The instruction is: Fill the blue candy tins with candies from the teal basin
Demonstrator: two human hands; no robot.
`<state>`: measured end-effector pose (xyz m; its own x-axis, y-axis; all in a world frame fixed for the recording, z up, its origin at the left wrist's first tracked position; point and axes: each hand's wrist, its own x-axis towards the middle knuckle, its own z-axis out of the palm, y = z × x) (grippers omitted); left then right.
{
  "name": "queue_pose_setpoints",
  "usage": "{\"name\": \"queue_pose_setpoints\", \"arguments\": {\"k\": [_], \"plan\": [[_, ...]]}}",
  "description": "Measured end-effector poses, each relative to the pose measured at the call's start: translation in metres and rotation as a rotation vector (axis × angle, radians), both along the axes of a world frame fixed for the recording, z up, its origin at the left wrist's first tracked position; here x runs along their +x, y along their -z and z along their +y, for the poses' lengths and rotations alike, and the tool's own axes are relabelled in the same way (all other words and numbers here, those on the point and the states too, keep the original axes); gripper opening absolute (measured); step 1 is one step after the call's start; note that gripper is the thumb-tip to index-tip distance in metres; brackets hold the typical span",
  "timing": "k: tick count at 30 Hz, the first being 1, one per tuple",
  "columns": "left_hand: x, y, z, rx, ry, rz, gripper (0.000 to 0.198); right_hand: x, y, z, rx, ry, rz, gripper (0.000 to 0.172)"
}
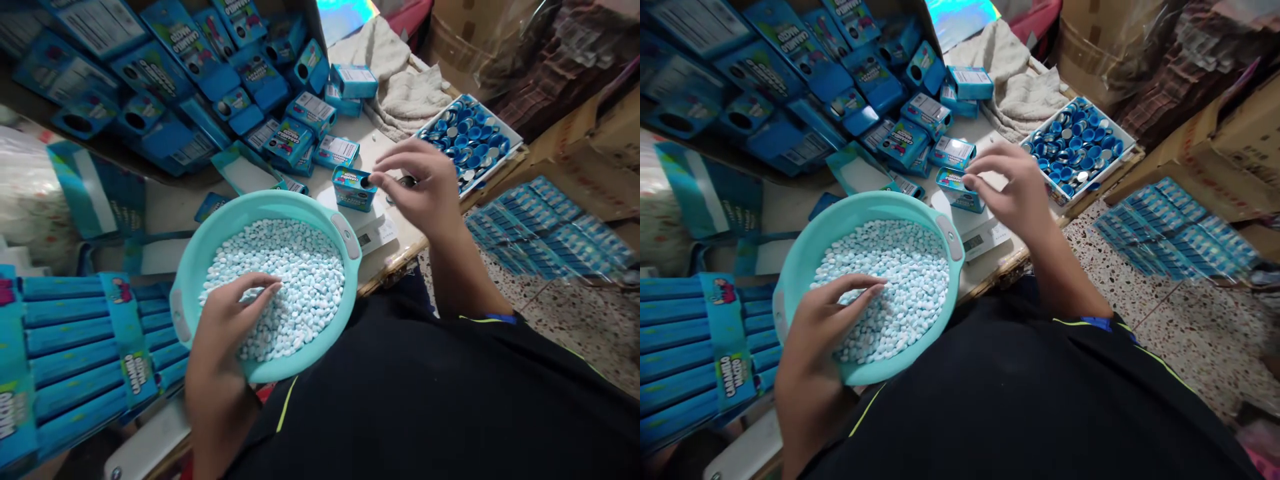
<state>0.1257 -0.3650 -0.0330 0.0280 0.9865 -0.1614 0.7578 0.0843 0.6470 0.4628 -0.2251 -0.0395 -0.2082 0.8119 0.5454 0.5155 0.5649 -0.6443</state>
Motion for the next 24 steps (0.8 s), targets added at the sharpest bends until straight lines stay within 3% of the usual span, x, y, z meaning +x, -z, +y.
{"name": "queue_pose_setpoints", "arguments": {"k": [5, 8, 12, 13, 15, 18, 21, 24], "plan": [[-0.002, -0.001, 0.004, -0.068, 0.055, 0.012, 0.026, 0.024, 0.011, 0.024, -0.064, -0.004, -0.04, 0.015], [0.0, -0.004, 0.002, -0.029, 0.003, -0.017, 0.027, 0.014, 0.021, 0.026, -0.117, 0.036, -0.007, 0.018], [0.002, -0.007, -0.001, 0.088, -0.074, -0.058, 0.032, -0.011, 0.021, 0.009, -0.017, 0.148, 0.053, 0.02], [0.002, -0.006, -0.001, 0.104, -0.071, -0.065, 0.033, -0.021, 0.02, 0.0, 0.009, 0.084, 0.048, 0.02], [-0.001, -0.004, -0.001, 0.118, -0.039, -0.076, 0.031, -0.044, 0.02, -0.022, 0.006, -0.175, 0.001, 0.022], [-0.008, 0.002, -0.001, 0.136, 0.003, -0.115, 0.025, -0.077, 0.02, -0.053, -0.08, -0.5, -0.168, 0.026], [-0.013, 0.007, -0.003, 0.126, -0.021, -0.221, 0.019, -0.096, 0.012, -0.068, -0.156, -0.537, -0.402, 0.03], [-0.014, 0.008, -0.006, 0.08, -0.002, -0.228, 0.017, -0.1, 0.001, -0.072, -0.206, -0.532, -0.505, 0.022]]}}
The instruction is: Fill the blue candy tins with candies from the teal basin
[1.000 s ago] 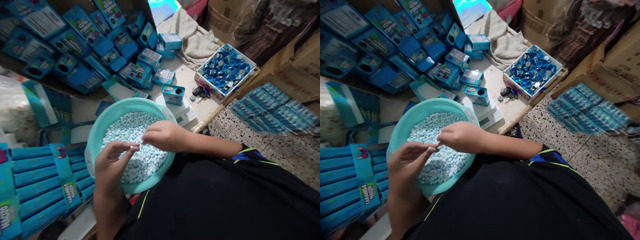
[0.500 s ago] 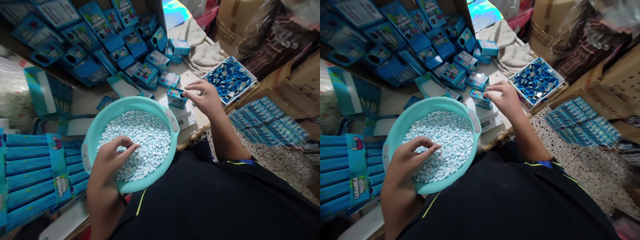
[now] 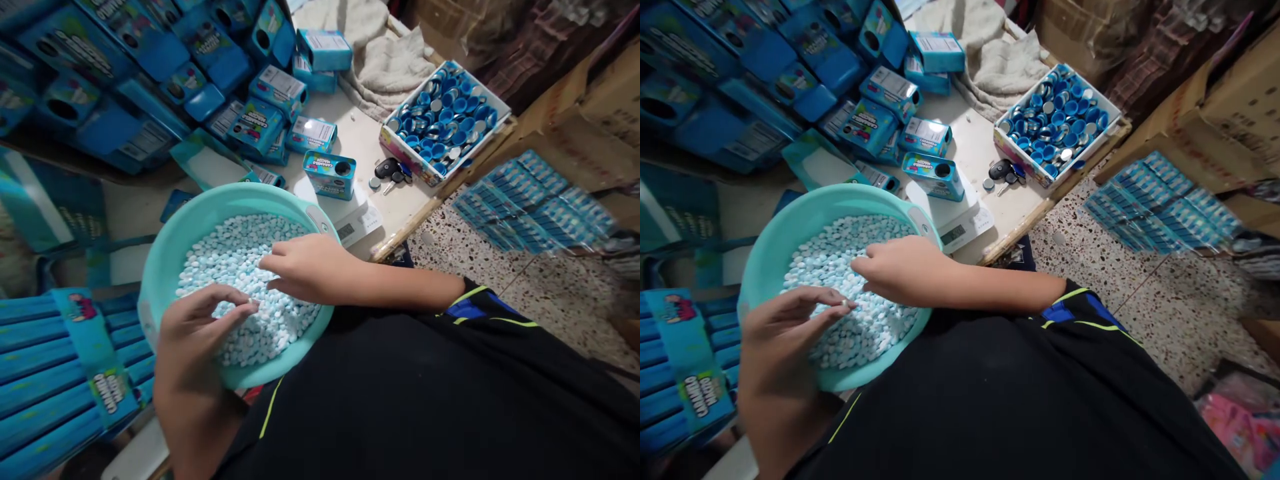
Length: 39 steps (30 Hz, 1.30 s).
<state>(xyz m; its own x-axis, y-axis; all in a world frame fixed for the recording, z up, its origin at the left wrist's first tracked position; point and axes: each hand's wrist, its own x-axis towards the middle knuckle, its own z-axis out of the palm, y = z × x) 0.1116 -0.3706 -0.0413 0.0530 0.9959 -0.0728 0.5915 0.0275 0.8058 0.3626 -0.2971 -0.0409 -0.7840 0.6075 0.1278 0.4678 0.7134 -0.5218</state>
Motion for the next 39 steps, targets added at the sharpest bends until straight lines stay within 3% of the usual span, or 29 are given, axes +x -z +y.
{"name": "queue_pose_setpoints", "arguments": {"k": [5, 10, 14, 19, 21, 26, 31, 33, 35, 37, 39], "plan": [[0.006, -0.006, 0.0, -0.029, 0.068, 0.095, 0.011, -0.002, -0.005, -0.001, -0.009, -0.116, -0.021, 0.028], [0.011, -0.01, -0.002, -0.143, 0.103, -0.025, 0.011, -0.003, -0.005, 0.002, -0.064, -0.23, -0.044, 0.03], [0.015, -0.013, -0.002, -0.131, 0.045, -0.07, 0.01, 0.001, -0.001, 0.004, -0.088, -0.185, 0.007, 0.037], [0.019, -0.016, 0.012, -0.157, 0.038, 0.291, 0.024, 0.006, 0.013, 0.004, -0.159, -0.085, 0.324, 0.031], [0.02, -0.017, 0.017, -0.186, 0.02, 0.347, 0.03, 0.007, 0.015, 0.004, -0.142, -0.096, 0.326, 0.029], [0.019, -0.016, 0.018, -0.209, -0.01, 0.32, 0.034, 0.004, 0.015, 0.003, -0.088, -0.148, 0.188, 0.026], [0.018, -0.013, 0.018, -0.231, 0.007, 0.309, 0.034, 0.013, 0.016, 0.005, -0.141, -0.191, 0.447, 0.027], [0.017, -0.012, 0.018, -0.224, -0.008, 0.323, 0.034, 0.032, 0.006, 0.012, -0.129, -0.121, 0.575, 0.024], [0.017, -0.01, 0.018, -0.223, -0.021, 0.33, 0.033, 0.059, -0.008, 0.026, -0.06, 0.084, 0.618, 0.021], [0.017, -0.01, 0.018, -0.242, -0.004, 0.328, 0.033, 0.086, -0.018, 0.044, 0.034, 0.304, 0.562, 0.019], [0.017, -0.011, 0.018, -0.265, 0.02, 0.329, 0.035, 0.105, -0.018, 0.062, 0.101, 0.427, 0.483, 0.017]]}}
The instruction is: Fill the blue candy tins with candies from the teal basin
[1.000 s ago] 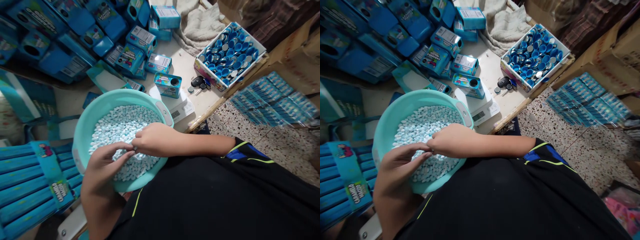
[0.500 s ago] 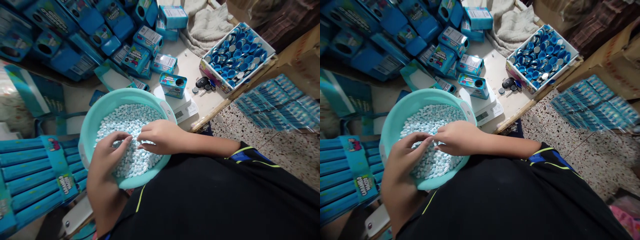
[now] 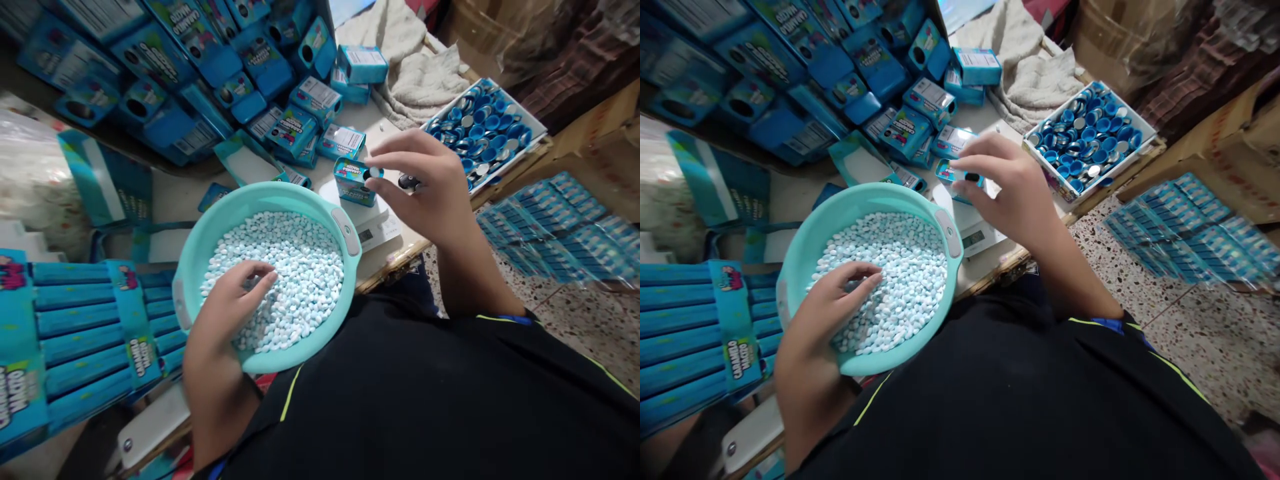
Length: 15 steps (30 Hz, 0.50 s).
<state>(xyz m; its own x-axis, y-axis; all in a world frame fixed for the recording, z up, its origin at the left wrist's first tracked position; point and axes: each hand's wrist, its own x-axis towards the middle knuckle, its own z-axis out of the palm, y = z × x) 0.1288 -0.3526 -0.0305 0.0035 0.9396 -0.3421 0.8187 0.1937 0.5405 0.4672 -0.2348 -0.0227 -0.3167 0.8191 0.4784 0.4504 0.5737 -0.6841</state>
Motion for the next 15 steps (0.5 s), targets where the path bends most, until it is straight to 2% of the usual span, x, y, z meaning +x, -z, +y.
{"name": "queue_pose_setpoints", "arguments": {"k": [4, 7, 10, 15], "plan": [[-0.002, -0.001, 0.0, -0.011, 0.009, -0.006, 0.041, 0.008, 0.021, 0.021, -0.003, 0.089, -0.117, 0.017], [-0.006, 0.003, 0.0, 0.006, 0.017, -0.016, 0.046, 0.008, 0.033, 0.024, -0.012, 0.115, -0.128, 0.028], [-0.008, 0.006, 0.0, 0.007, 0.021, -0.013, 0.047, 0.017, 0.035, 0.022, -0.008, 0.177, -0.066, 0.041], [-0.008, 0.006, 0.001, -0.016, 0.013, -0.012, 0.048, 0.042, 0.038, 0.014, 0.008, 0.337, 0.002, 0.031]]}}
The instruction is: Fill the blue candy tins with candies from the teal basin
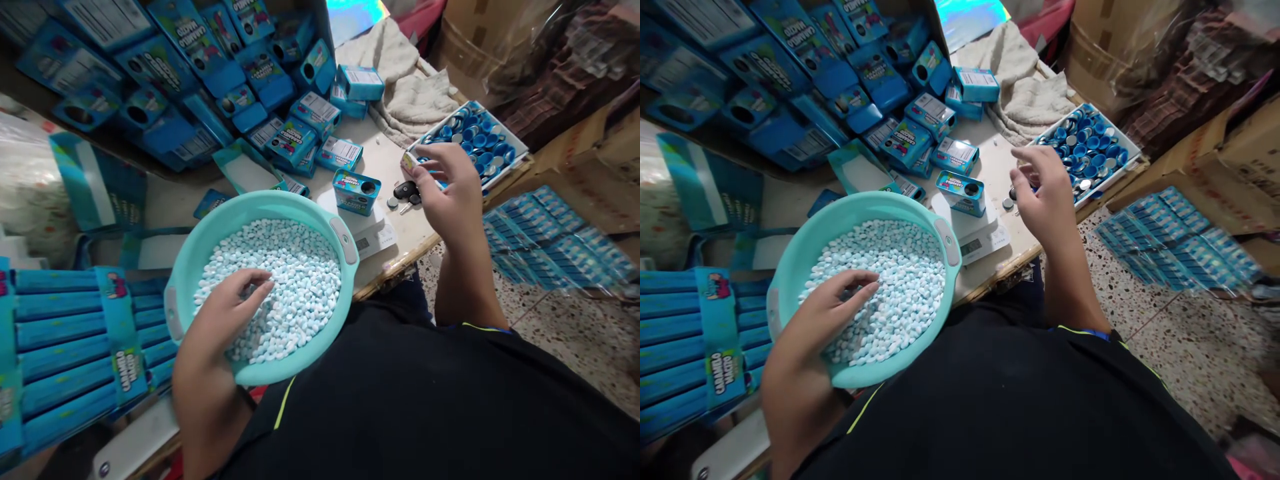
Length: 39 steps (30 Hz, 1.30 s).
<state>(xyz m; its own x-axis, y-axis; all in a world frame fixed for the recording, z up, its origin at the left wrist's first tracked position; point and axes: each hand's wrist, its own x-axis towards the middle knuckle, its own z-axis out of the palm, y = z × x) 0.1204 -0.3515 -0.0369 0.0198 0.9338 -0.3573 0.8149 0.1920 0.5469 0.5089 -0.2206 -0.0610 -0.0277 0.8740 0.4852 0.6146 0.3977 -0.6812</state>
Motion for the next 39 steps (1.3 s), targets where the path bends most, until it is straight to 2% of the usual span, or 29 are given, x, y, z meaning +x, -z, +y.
{"name": "queue_pose_setpoints", "arguments": {"k": [7, 16, 25, 27, 31, 32, 34, 36, 39], "plan": [[0.0, -0.002, 0.004, -0.017, 0.042, 0.015, 0.044, 0.007, 0.008, -0.007, -0.043, 0.053, 0.021, 0.026], [0.003, -0.002, 0.001, -0.048, 0.006, 0.004, 0.05, -0.009, 0.003, 0.003, -0.024, -0.059, -0.033, 0.026], [0.004, -0.003, 0.002, -0.102, -0.004, -0.007, 0.056, -0.005, 0.01, -0.005, -0.049, -0.083, -0.032, 0.025], [0.003, -0.003, 0.002, -0.1, -0.003, -0.003, 0.056, -0.009, 0.017, -0.003, -0.046, -0.086, 0.002, 0.031], [0.003, -0.001, 0.002, -0.083, 0.009, -0.007, 0.054, -0.03, 0.048, 0.013, -0.128, -0.156, 0.119, 0.062], [0.003, -0.001, 0.002, -0.074, 0.011, -0.007, 0.054, -0.037, 0.055, 0.019, -0.171, -0.198, 0.149, 0.061], [0.003, 0.0, 0.001, -0.054, 0.008, -0.006, 0.053, -0.05, 0.064, 0.027, -0.23, -0.278, 0.192, 0.047], [0.003, 0.0, -0.001, -0.044, 0.003, -0.008, 0.051, -0.06, 0.059, 0.028, -0.162, -0.301, 0.197, 0.036], [0.004, 0.0, -0.003, -0.034, 0.006, -0.018, 0.049, -0.072, 0.03, 0.016, 0.104, -0.268, 0.06, 0.037]]}}
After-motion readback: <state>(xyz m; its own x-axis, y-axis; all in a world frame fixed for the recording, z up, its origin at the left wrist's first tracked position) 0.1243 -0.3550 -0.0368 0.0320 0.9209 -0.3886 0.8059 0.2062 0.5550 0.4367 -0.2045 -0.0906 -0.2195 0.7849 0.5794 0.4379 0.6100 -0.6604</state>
